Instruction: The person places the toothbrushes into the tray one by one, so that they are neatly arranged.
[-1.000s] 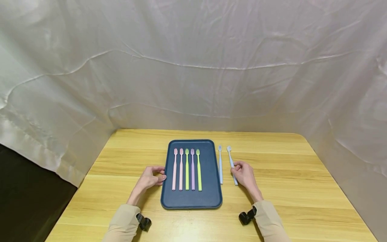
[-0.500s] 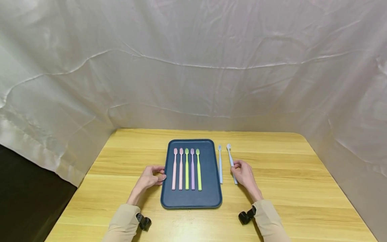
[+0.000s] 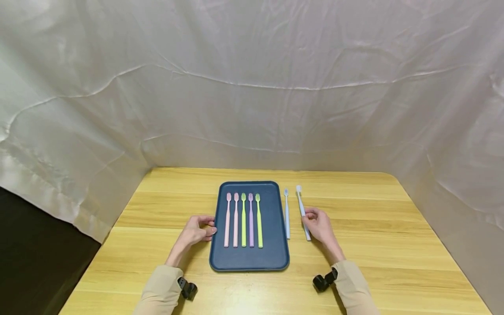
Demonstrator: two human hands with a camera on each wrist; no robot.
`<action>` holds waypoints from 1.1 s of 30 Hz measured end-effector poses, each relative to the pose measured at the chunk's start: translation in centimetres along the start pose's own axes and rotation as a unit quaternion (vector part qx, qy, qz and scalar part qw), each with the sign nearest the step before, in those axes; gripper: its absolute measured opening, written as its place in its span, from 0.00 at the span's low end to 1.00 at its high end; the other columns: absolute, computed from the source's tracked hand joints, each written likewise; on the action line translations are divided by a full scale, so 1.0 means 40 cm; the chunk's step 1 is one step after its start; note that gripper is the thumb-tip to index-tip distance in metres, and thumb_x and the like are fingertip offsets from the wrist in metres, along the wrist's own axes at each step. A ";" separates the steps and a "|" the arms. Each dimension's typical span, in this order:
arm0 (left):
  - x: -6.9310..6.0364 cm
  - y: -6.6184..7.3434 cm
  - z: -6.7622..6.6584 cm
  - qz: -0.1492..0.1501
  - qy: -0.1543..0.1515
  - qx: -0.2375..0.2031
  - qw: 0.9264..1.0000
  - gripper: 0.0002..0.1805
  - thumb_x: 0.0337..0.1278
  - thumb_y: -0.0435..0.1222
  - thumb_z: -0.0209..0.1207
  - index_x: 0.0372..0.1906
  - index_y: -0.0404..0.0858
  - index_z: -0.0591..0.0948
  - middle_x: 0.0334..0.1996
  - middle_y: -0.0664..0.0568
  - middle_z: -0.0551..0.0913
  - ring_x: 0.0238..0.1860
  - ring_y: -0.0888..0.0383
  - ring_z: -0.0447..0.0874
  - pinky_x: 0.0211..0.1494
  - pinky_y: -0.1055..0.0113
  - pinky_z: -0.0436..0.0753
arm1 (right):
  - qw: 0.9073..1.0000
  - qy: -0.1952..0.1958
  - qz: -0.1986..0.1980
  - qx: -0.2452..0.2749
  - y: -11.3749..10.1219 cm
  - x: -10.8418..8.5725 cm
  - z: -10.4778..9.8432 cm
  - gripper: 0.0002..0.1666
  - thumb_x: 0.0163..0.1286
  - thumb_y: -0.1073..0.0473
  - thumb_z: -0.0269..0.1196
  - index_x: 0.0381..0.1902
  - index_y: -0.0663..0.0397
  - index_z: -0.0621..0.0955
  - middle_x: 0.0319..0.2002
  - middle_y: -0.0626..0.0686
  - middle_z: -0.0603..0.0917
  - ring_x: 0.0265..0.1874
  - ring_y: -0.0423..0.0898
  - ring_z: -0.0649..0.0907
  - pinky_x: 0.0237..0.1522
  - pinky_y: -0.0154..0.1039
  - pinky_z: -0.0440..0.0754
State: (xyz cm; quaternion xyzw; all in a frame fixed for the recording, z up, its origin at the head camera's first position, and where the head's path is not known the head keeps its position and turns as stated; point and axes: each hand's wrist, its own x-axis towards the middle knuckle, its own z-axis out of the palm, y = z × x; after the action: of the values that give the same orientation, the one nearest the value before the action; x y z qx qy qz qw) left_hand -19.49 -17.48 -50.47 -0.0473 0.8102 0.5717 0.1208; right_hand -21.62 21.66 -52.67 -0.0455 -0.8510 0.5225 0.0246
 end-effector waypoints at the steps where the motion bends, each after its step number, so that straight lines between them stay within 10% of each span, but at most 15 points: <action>1: 0.000 0.000 0.000 0.001 -0.001 0.002 1.000 0.24 0.58 0.22 0.63 0.61 0.22 0.76 0.45 0.36 0.81 0.30 0.60 0.83 0.35 0.65 0.91 | 1.000 -0.001 0.001 0.008 -0.001 -0.001 -0.002 0.18 0.65 0.69 0.61 0.52 0.74 0.79 0.38 0.64 0.85 0.25 0.34 0.77 0.28 0.25 0.77; 33: 0.000 0.001 0.002 0.002 -0.001 -0.005 1.000 0.24 0.58 0.21 0.63 0.61 0.22 0.76 0.45 0.36 0.81 0.30 0.60 0.83 0.34 0.66 0.91 | 0.985 -0.061 0.006 0.159 -0.086 -0.039 -0.017 0.22 0.65 0.71 0.66 0.54 0.80 0.78 0.28 0.42 0.85 0.26 0.33 0.81 0.31 0.26 0.83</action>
State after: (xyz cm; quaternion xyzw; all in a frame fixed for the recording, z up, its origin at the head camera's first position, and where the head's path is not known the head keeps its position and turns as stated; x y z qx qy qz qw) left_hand -19.47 -17.38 -50.47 -0.0454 0.8070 0.5764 0.1202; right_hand -20.18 20.55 -49.29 -0.0141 -0.7566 0.6534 -0.0233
